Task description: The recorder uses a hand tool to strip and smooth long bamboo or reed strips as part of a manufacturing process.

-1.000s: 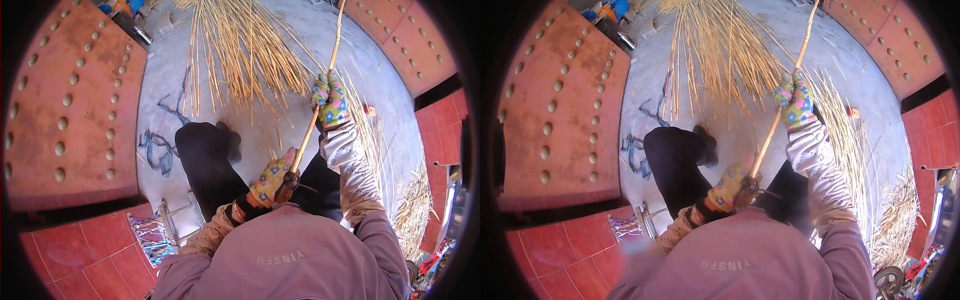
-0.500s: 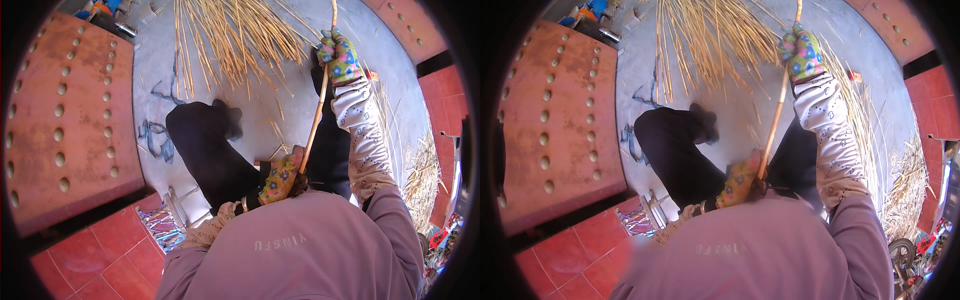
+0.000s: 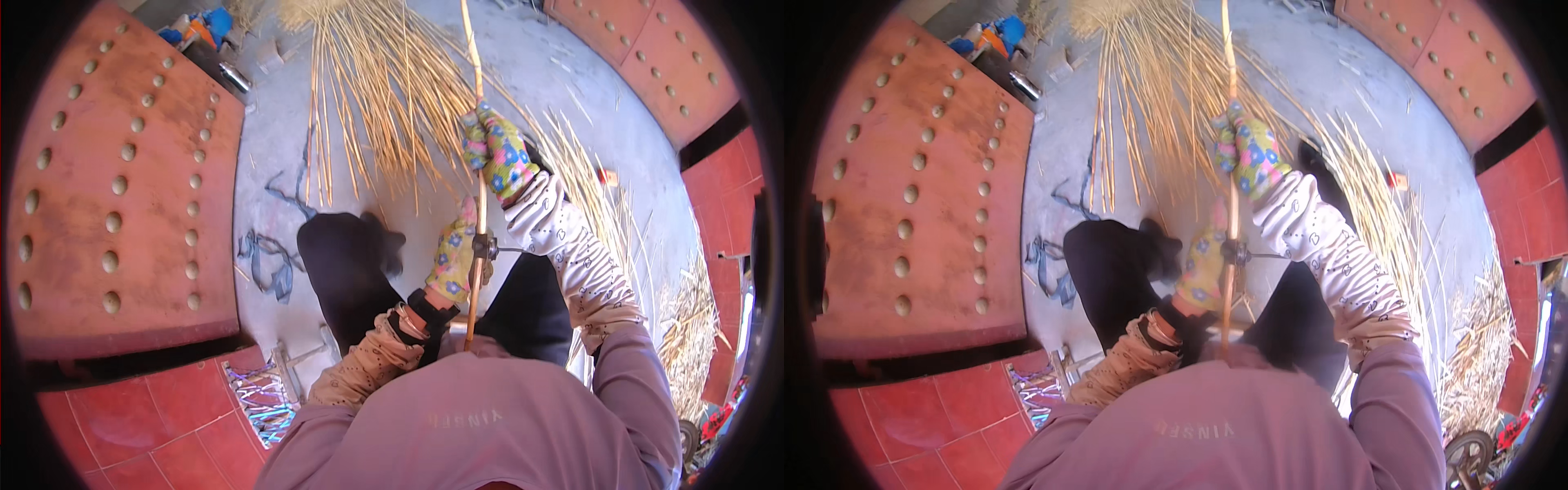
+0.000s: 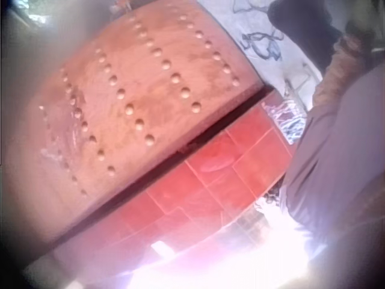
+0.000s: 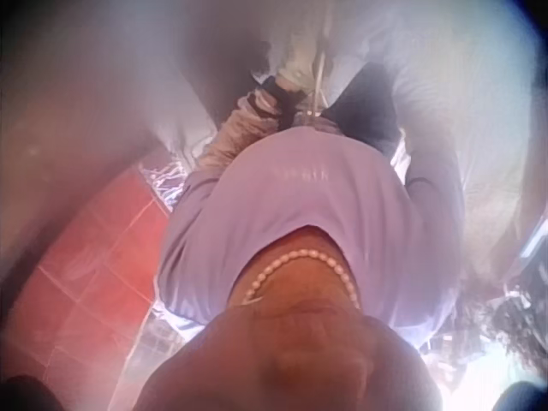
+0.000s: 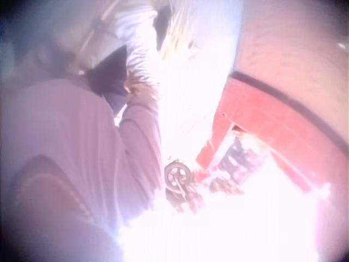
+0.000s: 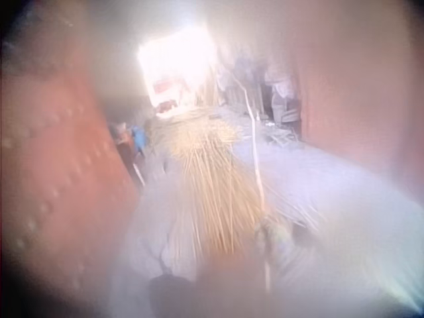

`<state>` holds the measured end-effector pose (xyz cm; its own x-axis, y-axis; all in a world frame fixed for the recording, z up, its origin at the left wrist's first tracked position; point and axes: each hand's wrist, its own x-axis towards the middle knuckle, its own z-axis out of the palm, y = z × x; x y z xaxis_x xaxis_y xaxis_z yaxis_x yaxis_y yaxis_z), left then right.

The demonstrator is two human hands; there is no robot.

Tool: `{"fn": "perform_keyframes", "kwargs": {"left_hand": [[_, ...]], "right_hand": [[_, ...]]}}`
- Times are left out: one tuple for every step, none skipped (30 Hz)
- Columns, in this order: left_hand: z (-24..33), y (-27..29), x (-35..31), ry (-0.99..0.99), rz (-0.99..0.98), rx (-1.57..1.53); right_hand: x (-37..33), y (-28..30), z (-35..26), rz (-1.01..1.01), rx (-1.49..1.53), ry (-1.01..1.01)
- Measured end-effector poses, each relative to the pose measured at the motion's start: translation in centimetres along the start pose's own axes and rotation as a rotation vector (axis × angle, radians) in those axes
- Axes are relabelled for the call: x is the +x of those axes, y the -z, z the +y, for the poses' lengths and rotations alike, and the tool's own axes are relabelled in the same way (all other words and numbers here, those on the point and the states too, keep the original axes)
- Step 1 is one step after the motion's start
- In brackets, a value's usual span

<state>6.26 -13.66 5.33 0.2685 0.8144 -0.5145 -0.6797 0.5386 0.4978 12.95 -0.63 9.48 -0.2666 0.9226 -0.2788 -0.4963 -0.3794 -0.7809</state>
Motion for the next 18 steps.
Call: {"fn": "perform_keyframes", "kwargs": {"left_hand": [[0.4,-0.3,-0.1,-0.209,0.107,0.158],[1.2,-0.6,0.6,-0.206,0.224,0.075],[1.9,-1.2,1.5,-0.219,0.196,0.071],[3.1,-1.2,2.2,-0.283,0.157,0.022],[4.1,-1.3,2.8,-0.345,0.116,-0.027],[5.9,-0.5,2.1,-0.375,0.18,-0.057],[6.5,-1.0,2.7,-0.401,0.155,-0.072],[6.6,-1.9,3.9,-0.414,0.123,-0.123],[6.8,-1.5,4.9,-0.447,0.128,-0.169],[6.0,-2.4,6.8,-0.438,0.145,-0.183],[6.0,-1.7,6.7,-0.462,0.162,-0.199],[5.8,-1.7,6.2,-0.466,0.204,-0.194],[5.3,-2.5,6.1,-0.455,0.229,-0.183],[5.1,-3.2,7.1,-0.513,0.235,-0.254],[5.0,-4.0,7.1,-0.513,0.231,-0.263],[5.0,-4.8,6.8,-0.509,0.229,-0.259],[4.9,-5.5,6.8,-0.503,0.228,-0.254],[4.7,-4.8,7.8,-0.571,0.227,-0.242]], "right_hand": [[0.5,-0.6,0.1,-0.058,-0.042,-0.031],[0.9,-0.3,-0.5,-0.305,-0.102,-0.055],[0.2,-0.9,-2.0,-0.308,-0.123,-0.032],[-0.4,-2.3,-3.0,-0.023,-0.315,-0.041],[-1.1,-3.2,-3.6,0.269,-0.5,-0.044],[-0.8,0.9,-0.3,0.038,-0.288,0.201],[-1.6,6.4,1.5,-0.159,-0.089,0.46],[-3.9,7.1,0.1,0.045,-0.964,0.545],[-6.1,6.9,1.3,-0.107,-1.172,0.591],[-5.0,12.8,5.1,-0.403,-0.638,0.483],[-7.1,7.9,4.8,-0.264,-0.488,0.161],[-9.7,2.9,3.9,-0.107,-0.347,-0.15],[-9.4,3.6,3.6,-0.106,-0.363,-0.143],[-8.7,4.8,3.9,-0.079,-0.384,-0.124],[-7.8,5.9,4.4,-0.052,-0.4,-0.109],[-7.3,6.2,5.2,0.031,-0.552,0.121],[-7.3,7.0,5.2,0.032,-0.564,0.123],[-7.4,6.7,5.4,0.055,-0.55,0.143]]}}
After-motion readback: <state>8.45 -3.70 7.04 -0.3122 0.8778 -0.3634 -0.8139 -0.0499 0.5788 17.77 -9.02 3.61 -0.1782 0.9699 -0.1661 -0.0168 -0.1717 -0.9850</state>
